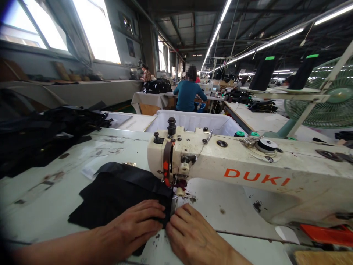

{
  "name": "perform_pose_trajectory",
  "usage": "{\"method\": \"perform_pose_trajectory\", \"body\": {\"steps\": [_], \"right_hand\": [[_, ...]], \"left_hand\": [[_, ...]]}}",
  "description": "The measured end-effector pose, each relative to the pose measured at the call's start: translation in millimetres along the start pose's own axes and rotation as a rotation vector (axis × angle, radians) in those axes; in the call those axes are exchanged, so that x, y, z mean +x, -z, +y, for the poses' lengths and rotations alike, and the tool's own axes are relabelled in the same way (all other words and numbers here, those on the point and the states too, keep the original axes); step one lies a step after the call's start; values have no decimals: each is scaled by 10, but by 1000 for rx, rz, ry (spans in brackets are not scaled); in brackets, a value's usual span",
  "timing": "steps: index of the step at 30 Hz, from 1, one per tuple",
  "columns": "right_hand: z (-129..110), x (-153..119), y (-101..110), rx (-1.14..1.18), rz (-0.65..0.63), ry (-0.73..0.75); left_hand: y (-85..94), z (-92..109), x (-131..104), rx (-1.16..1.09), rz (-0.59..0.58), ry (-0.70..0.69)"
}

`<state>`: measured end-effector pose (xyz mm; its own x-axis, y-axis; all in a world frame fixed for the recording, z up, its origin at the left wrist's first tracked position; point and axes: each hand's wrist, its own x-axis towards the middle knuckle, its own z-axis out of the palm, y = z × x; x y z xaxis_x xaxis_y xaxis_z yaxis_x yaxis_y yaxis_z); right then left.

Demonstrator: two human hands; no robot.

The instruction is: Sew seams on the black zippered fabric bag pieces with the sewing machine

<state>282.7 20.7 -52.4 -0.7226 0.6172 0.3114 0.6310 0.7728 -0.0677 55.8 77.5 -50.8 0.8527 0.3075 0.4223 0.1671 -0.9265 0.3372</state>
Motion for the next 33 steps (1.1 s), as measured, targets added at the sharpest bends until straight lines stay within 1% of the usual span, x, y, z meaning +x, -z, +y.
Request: {"method": "perform_pose_trajectory", "body": {"steps": [4, 7, 8, 10, 12, 14, 20, 23, 28, 33], "right_hand": [[14, -8, -31, 58, 89, -42], [64, -33, -87, -16, 193, -114], [86, -36, -100, -60, 205, -129], [129, -29, -107, -150, 160, -130], [166, -6, -94, -213, 79, -87], [195, 29, -76, -261, 37, -38], [302, 141, -110, -401, 51, 46], [357, 166, -163, -413, 46, 100], [388, 200, -195, -421, 42, 213], [365, 252, -149, -433, 27, 230]], "left_hand": [[64, -24, -18, -32, -14, 23], [122, -66, -36, -87, -36, 57], [144, -86, -39, -109, -53, 59], [189, -130, -39, -155, -96, 51], [222, -166, -35, -194, -124, 39], [236, -185, -28, -217, -132, 38], [224, -183, -17, -221, -132, 55], [227, -188, -13, -235, -136, 59], [259, -160, 1, -260, -188, 93], [303, -132, 24, -268, -209, 132]]}}
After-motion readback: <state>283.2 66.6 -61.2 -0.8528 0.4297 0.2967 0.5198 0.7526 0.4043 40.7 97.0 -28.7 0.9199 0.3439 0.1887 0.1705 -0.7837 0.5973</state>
